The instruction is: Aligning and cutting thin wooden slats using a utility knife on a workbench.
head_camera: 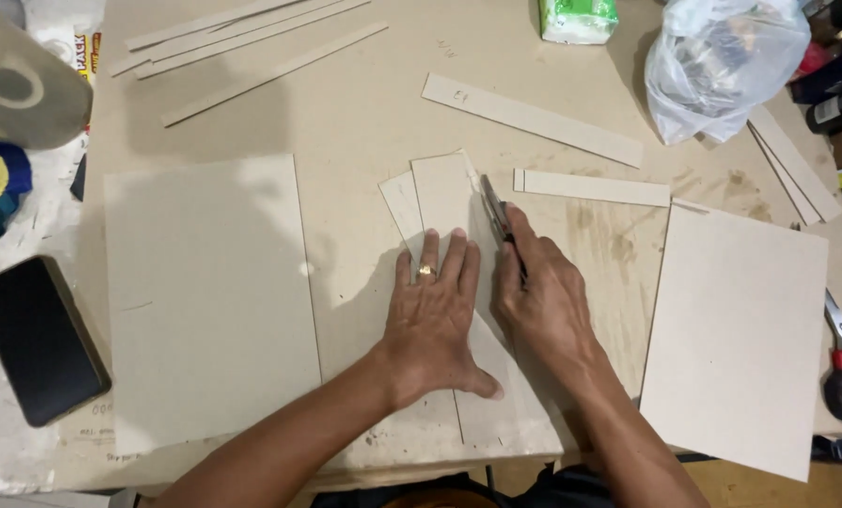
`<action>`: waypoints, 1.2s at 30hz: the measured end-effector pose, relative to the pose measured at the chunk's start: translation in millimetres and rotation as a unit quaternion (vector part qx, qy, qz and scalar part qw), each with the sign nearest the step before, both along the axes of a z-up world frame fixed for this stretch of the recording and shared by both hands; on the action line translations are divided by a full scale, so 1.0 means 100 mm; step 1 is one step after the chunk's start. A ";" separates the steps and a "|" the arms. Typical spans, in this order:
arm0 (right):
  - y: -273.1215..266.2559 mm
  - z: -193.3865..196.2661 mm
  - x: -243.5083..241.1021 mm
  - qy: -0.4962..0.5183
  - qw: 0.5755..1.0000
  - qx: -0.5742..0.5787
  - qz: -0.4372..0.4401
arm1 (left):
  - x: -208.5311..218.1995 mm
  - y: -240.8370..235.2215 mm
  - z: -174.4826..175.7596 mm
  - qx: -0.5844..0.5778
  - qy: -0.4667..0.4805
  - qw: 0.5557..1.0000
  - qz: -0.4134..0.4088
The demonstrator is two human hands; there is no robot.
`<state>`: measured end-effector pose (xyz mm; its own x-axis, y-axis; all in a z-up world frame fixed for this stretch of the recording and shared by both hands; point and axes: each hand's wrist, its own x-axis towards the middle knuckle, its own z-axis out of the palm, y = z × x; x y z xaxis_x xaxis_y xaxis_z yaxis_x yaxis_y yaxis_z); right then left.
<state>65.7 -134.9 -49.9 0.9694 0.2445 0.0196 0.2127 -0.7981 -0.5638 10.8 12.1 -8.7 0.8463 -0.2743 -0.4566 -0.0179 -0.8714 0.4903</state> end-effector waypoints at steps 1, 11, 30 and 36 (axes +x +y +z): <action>0.03 -0.04 0.03 -0.036 0.999 -0.014 0.020 | 0.01 0.00 -0.02 0.012 0.000 1.000 -0.005; 0.10 -0.17 0.11 -0.092 0.993 -0.022 0.072 | 0.02 -0.02 -0.15 0.015 -0.007 1.000 -0.002; 0.09 0.48 -0.31 0.066 0.991 -0.093 0.077 | 0.03 -0.06 -0.05 0.034 -0.001 0.999 -0.004; -0.40 0.29 -1.02 0.120 0.984 -0.124 0.049 | 0.04 -0.11 -0.09 0.031 -0.010 0.999 0.009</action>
<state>-35.9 -175.3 -20.6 0.9104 0.3047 -0.2798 0.1789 -0.8998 -0.3980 14.9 1.2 -18.1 0.8603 -0.2314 -0.4543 -0.0121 -0.9001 0.4355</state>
